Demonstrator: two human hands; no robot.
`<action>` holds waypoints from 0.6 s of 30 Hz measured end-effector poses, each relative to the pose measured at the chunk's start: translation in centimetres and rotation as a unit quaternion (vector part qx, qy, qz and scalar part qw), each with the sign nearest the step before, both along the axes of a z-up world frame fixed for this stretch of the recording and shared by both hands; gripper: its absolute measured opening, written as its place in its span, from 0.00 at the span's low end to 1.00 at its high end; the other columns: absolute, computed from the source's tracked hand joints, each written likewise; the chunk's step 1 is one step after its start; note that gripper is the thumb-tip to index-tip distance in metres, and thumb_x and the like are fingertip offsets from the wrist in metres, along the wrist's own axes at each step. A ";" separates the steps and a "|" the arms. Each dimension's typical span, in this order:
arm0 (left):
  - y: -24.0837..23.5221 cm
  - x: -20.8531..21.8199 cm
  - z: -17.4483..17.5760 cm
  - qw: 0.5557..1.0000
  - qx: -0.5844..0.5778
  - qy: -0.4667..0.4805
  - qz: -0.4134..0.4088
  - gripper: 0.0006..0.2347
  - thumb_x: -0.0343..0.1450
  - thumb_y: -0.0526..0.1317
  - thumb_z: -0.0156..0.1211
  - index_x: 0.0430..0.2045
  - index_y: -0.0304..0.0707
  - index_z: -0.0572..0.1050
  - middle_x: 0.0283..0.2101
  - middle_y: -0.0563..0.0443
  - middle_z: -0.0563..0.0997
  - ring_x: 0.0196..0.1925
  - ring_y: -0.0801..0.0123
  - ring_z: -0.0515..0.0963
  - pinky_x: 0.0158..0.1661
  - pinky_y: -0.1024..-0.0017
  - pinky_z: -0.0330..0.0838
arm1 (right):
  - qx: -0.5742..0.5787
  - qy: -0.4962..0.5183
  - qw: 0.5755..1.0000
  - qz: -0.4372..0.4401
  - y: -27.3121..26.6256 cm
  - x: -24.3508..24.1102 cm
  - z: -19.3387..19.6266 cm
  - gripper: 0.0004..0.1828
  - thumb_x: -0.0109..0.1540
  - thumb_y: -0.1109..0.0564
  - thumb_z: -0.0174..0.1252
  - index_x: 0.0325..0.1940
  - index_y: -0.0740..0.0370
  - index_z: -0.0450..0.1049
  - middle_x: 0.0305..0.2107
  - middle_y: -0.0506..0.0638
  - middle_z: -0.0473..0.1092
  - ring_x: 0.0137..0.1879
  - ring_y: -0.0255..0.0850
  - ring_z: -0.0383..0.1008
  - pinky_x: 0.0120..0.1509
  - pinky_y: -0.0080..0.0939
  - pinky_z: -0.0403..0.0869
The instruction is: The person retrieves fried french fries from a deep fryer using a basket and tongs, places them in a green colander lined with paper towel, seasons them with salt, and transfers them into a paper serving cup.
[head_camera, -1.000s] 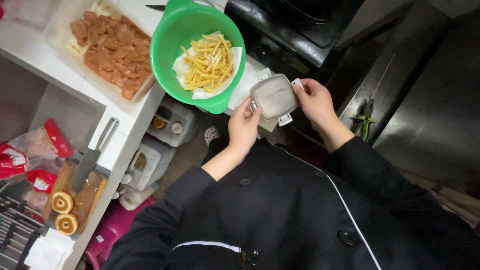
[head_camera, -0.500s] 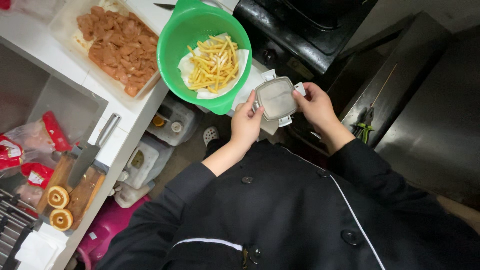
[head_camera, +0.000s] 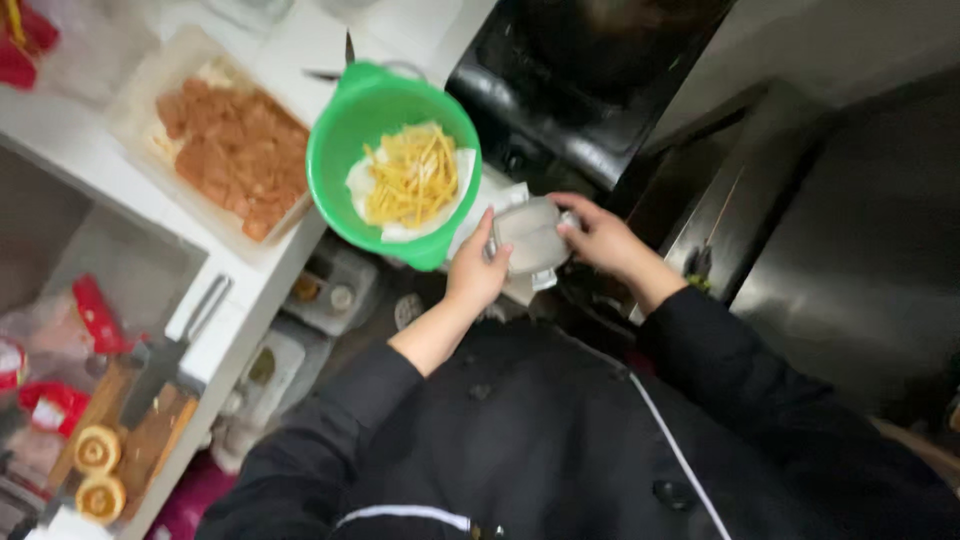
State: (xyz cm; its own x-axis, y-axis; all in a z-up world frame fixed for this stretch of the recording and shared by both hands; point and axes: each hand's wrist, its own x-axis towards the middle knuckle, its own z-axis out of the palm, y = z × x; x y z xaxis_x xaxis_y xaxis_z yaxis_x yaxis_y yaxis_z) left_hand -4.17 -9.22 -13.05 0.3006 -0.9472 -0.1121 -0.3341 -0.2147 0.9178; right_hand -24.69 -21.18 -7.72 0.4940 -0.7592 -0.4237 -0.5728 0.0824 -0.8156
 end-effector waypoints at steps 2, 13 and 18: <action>-0.9 0.7 0.4 0.993 0.090 0.070 -0.013 0.30 0.70 0.39 0.63 0.70 0.52 0.61 0.40 0.35 0.83 0.34 0.59 0.84 0.37 0.66 0.77 | -0.018 -0.023 0.999 0.019 -0.6 0.1 -0.4 0.26 0.65 0.55 0.57 0.69 0.44 0.67 0.40 0.45 0.74 0.35 0.33 0.72 0.37 0.38 0.76; -1.2 1.0 2.0 0.982 0.120 0.146 -0.008 0.28 0.70 0.36 0.63 0.67 0.54 0.65 0.34 0.41 0.82 0.23 0.69 0.78 0.25 0.67 0.74 | -0.412 0.016 0.899 -0.146 4.2 1.0 -0.6 0.11 0.54 0.55 0.73 0.34 0.61 0.78 0.31 0.53 0.71 0.41 0.49 0.72 0.46 0.48 0.71; -1.6 0.6 1.8 0.984 0.139 0.107 -0.002 0.27 0.70 0.36 0.61 0.67 0.54 0.64 0.32 0.40 0.82 0.20 0.68 0.79 0.25 0.68 0.74 | -0.454 0.110 0.878 -0.108 5.4 2.3 0.5 0.10 0.59 0.51 0.66 0.36 0.59 0.82 0.33 0.50 0.74 0.43 0.50 0.73 0.48 0.53 0.68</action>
State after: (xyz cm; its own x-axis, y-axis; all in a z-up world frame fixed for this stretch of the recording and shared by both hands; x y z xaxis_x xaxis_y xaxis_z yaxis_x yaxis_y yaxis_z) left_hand -3.57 -10.84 -11.23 0.2375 -0.8720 -0.4282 -0.1413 -0.4671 0.8729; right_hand -22.42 -15.77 -7.18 0.2782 -0.8997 0.3364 -0.7762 -0.4169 -0.4730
